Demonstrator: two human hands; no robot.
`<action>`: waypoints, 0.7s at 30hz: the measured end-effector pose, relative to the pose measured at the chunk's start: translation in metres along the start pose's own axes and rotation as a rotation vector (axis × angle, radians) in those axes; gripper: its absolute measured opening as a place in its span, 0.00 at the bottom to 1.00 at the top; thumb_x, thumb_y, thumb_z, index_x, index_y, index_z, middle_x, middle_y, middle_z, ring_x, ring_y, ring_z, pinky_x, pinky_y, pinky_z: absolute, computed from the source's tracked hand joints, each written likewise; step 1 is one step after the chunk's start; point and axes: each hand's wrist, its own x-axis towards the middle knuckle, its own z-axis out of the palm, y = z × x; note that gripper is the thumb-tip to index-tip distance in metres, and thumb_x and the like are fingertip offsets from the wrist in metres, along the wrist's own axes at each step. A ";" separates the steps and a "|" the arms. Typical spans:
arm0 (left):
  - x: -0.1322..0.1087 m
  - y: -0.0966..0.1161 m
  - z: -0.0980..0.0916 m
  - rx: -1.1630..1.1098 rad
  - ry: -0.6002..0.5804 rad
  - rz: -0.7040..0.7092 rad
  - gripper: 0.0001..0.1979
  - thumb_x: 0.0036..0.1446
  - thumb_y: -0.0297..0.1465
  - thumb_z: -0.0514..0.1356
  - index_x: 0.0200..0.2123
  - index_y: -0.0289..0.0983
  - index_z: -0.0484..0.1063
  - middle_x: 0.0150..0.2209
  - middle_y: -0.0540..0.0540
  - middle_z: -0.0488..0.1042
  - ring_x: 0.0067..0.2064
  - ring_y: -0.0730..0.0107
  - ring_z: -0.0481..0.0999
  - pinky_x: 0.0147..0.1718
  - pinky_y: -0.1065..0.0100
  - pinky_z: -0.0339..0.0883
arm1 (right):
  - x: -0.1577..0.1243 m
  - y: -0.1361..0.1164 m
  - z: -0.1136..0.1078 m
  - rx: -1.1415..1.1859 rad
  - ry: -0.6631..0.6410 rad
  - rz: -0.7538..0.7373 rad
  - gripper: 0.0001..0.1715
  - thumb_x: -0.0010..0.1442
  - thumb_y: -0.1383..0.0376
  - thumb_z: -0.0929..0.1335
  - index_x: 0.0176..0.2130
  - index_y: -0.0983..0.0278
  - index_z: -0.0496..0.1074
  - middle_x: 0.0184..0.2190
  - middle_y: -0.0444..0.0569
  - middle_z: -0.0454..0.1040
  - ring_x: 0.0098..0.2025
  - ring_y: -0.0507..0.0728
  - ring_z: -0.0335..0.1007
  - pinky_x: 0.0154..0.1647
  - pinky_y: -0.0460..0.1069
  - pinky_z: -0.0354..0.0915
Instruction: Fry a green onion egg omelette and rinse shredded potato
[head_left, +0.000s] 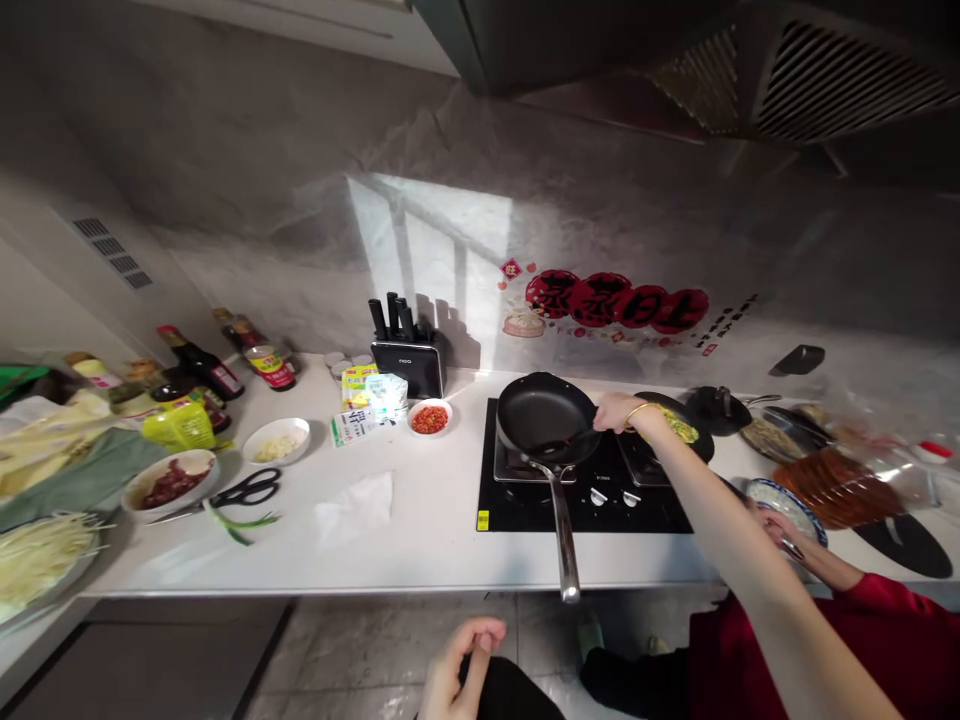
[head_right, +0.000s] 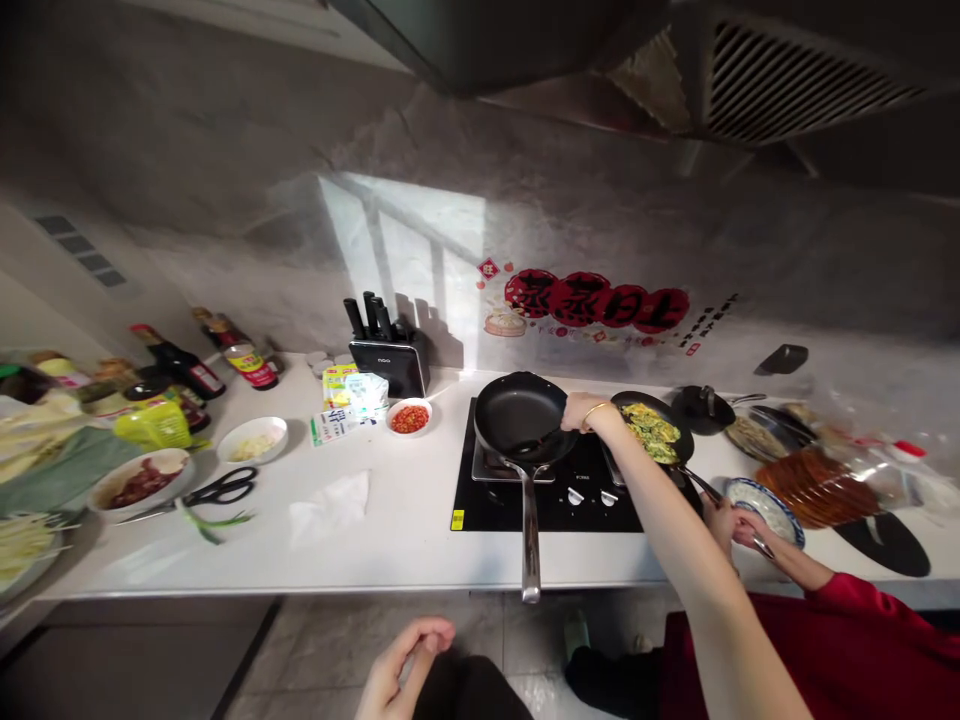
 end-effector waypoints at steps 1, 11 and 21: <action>0.003 0.000 0.000 0.007 -0.041 -0.009 0.21 0.55 0.50 0.54 0.33 0.40 0.76 0.33 0.44 0.78 0.37 0.62 0.77 0.41 0.65 0.70 | -0.004 0.006 -0.007 -0.022 -0.039 0.023 0.08 0.46 0.68 0.70 0.29 0.68 0.78 0.19 0.50 0.73 0.21 0.53 0.68 0.26 0.46 0.62; 0.057 -0.045 0.061 -0.229 -0.312 -0.346 0.31 0.48 0.53 0.59 0.46 0.36 0.69 0.46 0.39 0.74 0.46 0.59 0.74 0.45 0.63 0.67 | 0.024 0.011 0.025 -0.053 0.121 0.074 0.15 0.56 0.64 0.65 0.41 0.65 0.78 0.38 0.56 0.78 0.40 0.58 0.74 0.39 0.48 0.64; 0.097 -0.023 0.147 -0.837 -0.367 -0.705 0.29 0.47 0.53 0.60 0.41 0.35 0.64 0.30 0.49 0.71 0.21 0.77 0.69 0.21 0.72 0.63 | 0.026 0.008 0.007 -0.037 -0.012 -0.192 0.15 0.54 0.64 0.68 0.42 0.61 0.78 0.36 0.46 0.79 0.38 0.53 0.73 0.41 0.44 0.63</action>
